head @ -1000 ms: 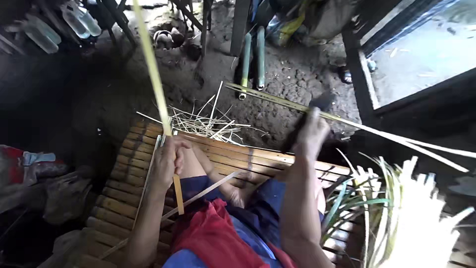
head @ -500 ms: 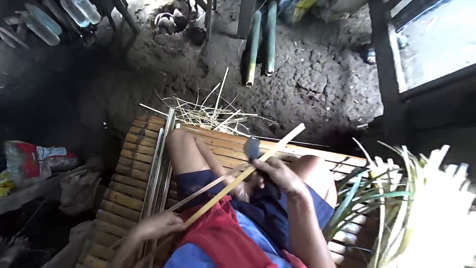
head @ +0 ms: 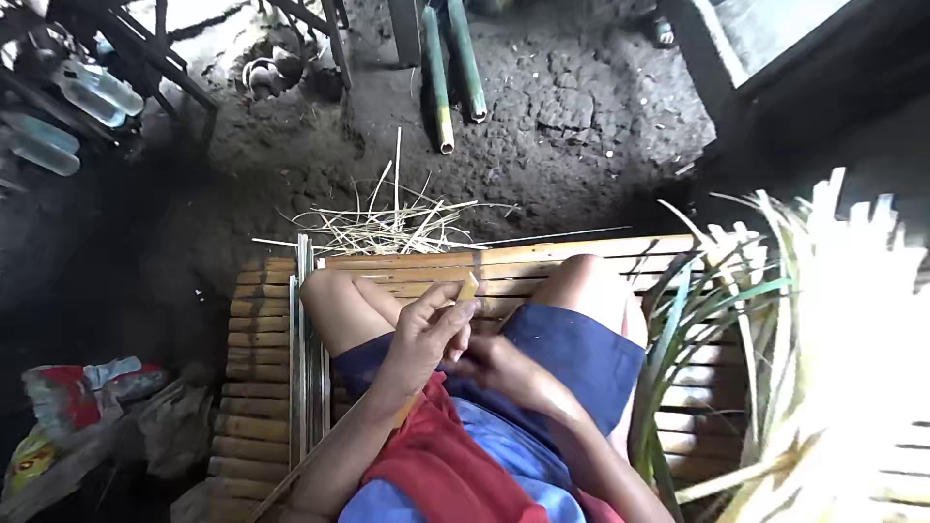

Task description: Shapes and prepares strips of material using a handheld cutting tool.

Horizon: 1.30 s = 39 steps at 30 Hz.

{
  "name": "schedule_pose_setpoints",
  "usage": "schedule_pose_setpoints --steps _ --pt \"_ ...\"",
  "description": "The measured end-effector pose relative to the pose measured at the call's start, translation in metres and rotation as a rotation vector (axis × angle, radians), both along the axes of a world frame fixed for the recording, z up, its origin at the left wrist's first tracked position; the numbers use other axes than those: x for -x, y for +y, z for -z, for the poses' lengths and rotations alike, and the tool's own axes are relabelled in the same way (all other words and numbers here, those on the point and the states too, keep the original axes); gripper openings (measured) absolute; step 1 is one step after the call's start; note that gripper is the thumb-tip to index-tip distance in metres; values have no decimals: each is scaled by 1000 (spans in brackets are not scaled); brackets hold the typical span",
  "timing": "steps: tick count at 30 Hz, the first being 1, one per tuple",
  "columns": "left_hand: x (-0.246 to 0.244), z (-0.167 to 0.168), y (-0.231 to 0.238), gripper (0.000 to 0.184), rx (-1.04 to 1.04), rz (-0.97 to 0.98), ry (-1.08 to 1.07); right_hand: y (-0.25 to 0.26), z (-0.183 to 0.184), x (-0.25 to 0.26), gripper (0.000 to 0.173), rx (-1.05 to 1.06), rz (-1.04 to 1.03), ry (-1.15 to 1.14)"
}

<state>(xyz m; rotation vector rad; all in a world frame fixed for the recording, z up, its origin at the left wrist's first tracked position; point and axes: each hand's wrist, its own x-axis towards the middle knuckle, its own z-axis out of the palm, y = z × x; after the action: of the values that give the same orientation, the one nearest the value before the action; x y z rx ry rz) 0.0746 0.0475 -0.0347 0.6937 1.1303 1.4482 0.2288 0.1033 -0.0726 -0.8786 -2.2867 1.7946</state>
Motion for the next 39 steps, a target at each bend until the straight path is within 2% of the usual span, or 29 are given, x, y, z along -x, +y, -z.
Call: schedule_pose_setpoints --steps 1,3,5,7,11,15,18,26,33,39 --pt "0 0 -3 23 -22 -17 -39 7 1 -6 24 21 119 59" --pt "-1 -3 -7 16 -52 -32 -76 17 -10 -15 17 192 271 234" --pt "-5 -7 -8 12 -51 -48 -78 24 -31 -17 17 346 276 398" --pt "-8 -9 -9 11 -59 -62 -73 28 -48 -15 21 394 238 484" --pt "-11 -10 -10 11 -81 -101 -4 29 -63 -15 22 274 136 477" --pt "-14 -11 -9 10 -87 -138 16 31 -67 -15 19 165 123 428" --pt "-15 -11 -8 10 -87 -140 20 33 -70 -15 14 150 99 389" --pt "-15 -10 -9 11 -115 -137 -13 37 -71 -16 15 227 51 407" --pt "-12 -10 -11 13 -181 -104 10 34 -79 -14 9 168 4 353" --pt "-11 -14 -10 15 -171 -85 -26 20 -80 -5 6 154 91 386"
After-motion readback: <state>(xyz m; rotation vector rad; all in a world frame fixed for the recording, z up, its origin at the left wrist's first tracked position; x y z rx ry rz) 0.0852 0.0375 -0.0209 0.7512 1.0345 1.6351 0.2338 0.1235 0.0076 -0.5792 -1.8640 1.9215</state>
